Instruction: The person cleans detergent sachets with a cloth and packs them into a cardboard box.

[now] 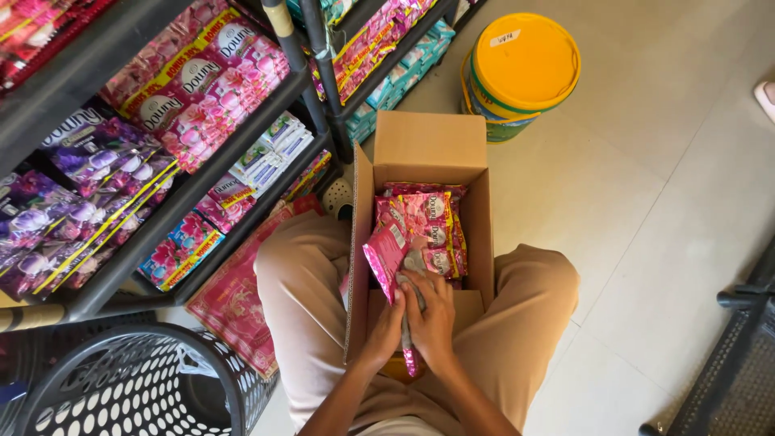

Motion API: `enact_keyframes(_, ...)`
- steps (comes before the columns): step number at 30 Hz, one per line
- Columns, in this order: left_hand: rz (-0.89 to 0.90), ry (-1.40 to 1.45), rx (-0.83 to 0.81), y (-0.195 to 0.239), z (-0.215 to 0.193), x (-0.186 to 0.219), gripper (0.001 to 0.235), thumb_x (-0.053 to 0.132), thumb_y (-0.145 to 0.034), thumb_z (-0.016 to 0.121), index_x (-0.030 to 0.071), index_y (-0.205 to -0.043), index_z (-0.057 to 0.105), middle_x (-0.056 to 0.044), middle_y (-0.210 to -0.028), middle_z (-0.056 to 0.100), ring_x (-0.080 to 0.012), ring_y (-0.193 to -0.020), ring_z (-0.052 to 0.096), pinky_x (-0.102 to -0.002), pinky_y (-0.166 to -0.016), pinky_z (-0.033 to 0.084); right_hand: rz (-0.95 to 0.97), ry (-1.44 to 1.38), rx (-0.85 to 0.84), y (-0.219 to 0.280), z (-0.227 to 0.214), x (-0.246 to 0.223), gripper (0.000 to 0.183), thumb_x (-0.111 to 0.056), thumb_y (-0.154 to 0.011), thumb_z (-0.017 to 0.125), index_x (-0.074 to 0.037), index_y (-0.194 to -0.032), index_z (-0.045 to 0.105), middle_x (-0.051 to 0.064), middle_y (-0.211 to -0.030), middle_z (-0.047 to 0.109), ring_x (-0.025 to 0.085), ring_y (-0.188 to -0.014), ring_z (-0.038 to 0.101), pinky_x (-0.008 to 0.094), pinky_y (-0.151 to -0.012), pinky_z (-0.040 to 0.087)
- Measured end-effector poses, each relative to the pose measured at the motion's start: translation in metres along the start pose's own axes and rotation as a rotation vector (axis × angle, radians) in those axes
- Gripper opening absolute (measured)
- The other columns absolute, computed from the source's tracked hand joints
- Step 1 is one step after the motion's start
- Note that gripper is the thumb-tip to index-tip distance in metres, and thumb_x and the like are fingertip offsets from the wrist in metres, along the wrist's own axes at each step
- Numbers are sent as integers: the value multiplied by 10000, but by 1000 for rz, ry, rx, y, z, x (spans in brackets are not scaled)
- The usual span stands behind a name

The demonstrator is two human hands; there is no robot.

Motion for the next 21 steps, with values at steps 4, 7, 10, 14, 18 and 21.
enact_keyframes(4,40,28,-42,9,5,-13,772,573,-1046,303,-5,-1556,350,-150,-1566,459,-233,-1464,399,-342,-1201,291,38,55,-8,-17,12,39,245,-196,-948,668,-107,-1169,725,127,-1118,675,345,-1052,616,425,-911,484)
enact_keyframes(7,37,-50,-52,9,1,-17,769,570,-1059,305,-22,-1538,413,-193,-1492,533,-265,-1409,454,-352,-1187,315,28,81,-16,-14,11,37,253,-189,-942,677,-85,-1172,693,133,-1126,666,358,-1057,609,430,-905,482)
enact_keyframes(10,13,-42,-26,5,-5,-13,792,584,-1039,296,22,-1594,244,-78,-1653,297,-179,-1537,231,-316,-1235,172,12,88,-74,-1,-2,9,230,-181,-904,688,-97,-1117,718,122,-1110,678,352,-1023,612,424,-879,490)
enact_keyframes(14,-42,97,-43,-2,-7,-15,837,614,-1030,286,-37,-1553,338,-144,-1629,378,-227,-1523,308,-331,-1237,217,38,55,-92,-7,-2,12,212,-183,-894,685,-116,-1084,750,106,-1067,684,336,-1010,626,419,-872,498)
enact_keyframes(18,-58,-65,-105,8,-1,-30,877,646,-1019,274,-56,-1529,399,-187,-1586,468,-253,-1502,384,-339,-1223,258,76,99,-57,-17,13,59,196,-201,-920,688,-113,-1084,746,109,-1066,676,340,-1017,620,422,-873,492)
enact_keyframes(21,-26,-6,-74,0,-5,-35,863,637,-1013,308,-21,-1572,285,-127,-1660,312,-204,-1553,244,-319,-1249,187,67,110,-70,-11,3,30,205,-206,-914,691,-111,-1090,737,107,-1068,677,341,-1004,614,423,-866,489)
Point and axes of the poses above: each hand's wrist, its own y-axis away from the middle knuckle, its own z-axis out of the palm, x = y × z, the point moved 1 cm from there along -y, towards the middle knuckle
